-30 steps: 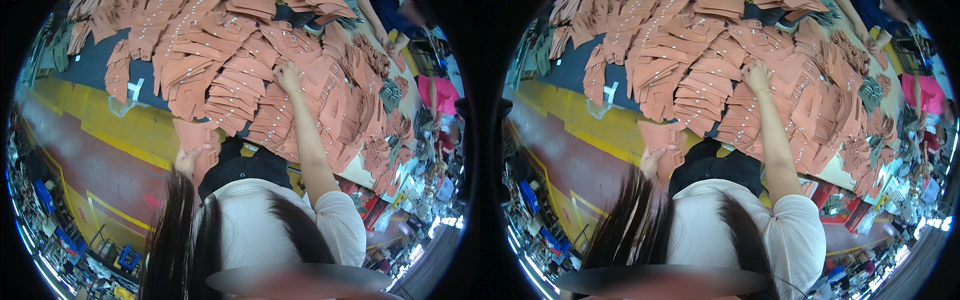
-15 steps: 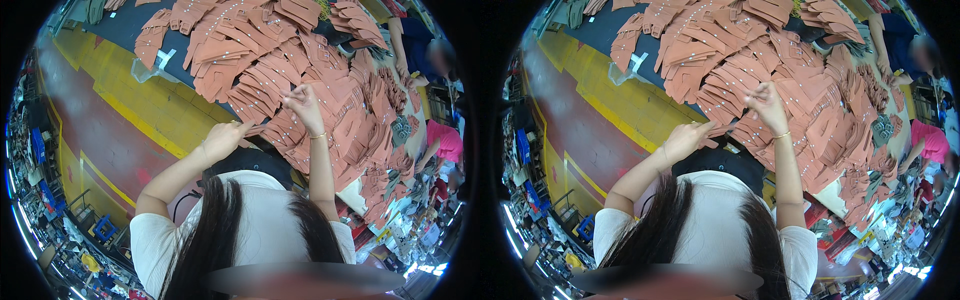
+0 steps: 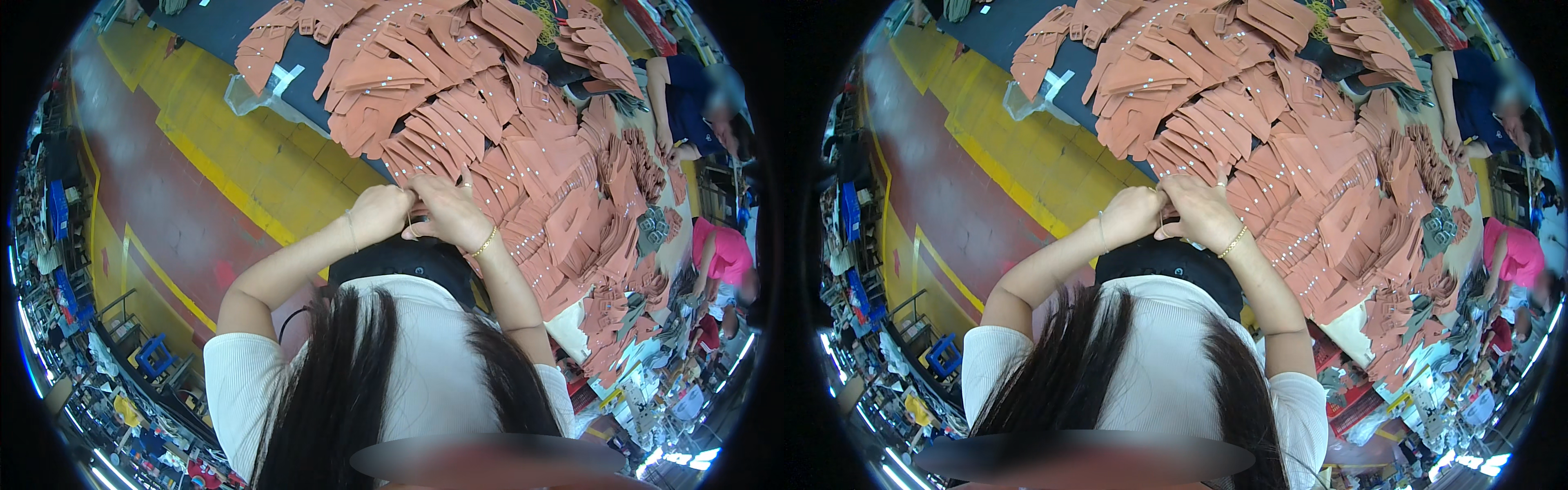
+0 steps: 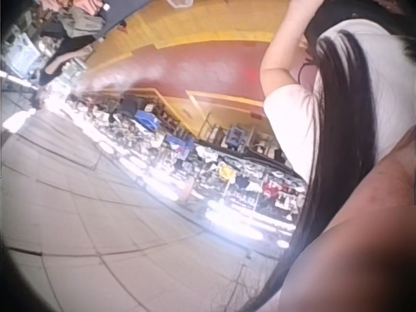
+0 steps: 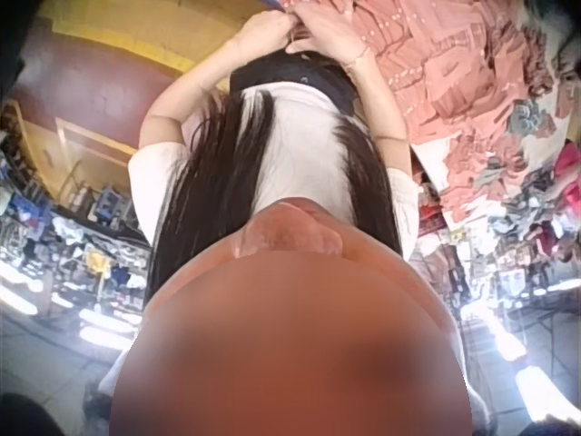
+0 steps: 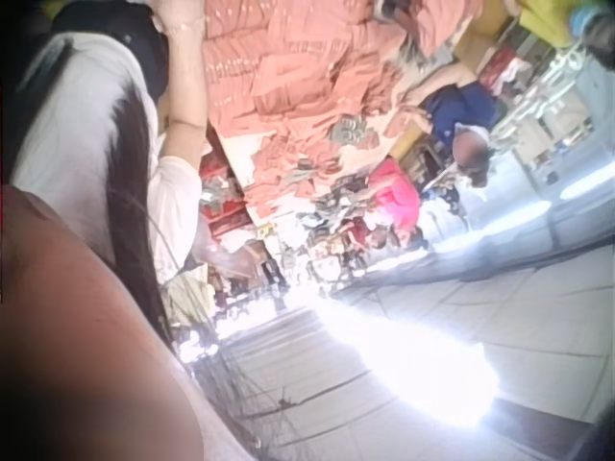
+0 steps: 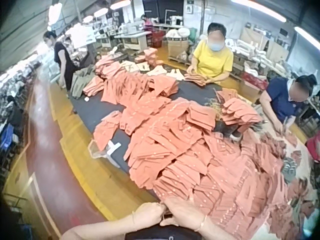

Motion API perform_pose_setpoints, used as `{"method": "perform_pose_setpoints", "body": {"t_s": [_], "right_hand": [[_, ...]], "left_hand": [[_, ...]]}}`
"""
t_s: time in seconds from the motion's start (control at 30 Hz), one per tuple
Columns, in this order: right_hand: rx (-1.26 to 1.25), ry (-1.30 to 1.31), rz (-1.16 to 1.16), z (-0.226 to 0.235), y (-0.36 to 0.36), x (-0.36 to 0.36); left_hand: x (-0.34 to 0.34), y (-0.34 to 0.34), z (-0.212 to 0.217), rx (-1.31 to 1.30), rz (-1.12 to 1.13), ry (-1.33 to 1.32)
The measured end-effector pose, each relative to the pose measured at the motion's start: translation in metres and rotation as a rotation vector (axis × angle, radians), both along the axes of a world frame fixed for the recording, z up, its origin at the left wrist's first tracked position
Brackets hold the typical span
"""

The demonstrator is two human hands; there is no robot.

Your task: The person repeatedly picks up small salmon-colored fabric pieces from a large pile on a table, aligns them, and places them into a neat stack. The person occasionally shifts the main pile to access more pieces and continues stacking throughout the clip.

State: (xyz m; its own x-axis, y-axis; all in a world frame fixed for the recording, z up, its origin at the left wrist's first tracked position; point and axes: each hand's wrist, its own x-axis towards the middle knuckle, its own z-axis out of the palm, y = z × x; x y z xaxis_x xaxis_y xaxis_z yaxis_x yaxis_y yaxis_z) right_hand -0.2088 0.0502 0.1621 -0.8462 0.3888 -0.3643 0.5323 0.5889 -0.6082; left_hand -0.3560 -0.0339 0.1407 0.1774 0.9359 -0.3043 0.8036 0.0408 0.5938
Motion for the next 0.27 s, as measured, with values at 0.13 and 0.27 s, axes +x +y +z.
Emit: {"method": "perform_pose_setpoints", "body": {"t_s": [0.13, 0.27], "right_hand": [[0.174, 0.151, -0.049, -0.002, -0.005, 0.008], [0.021, 0.002, -0.223, -0.012, 0.022, 0.03]], "left_hand": [[-0.017, -0.005, -0.009, 0.006, 0.119, -0.139], [-0.034, -0.025, -0.021, 0.096, 0.221, -0.374]]}}
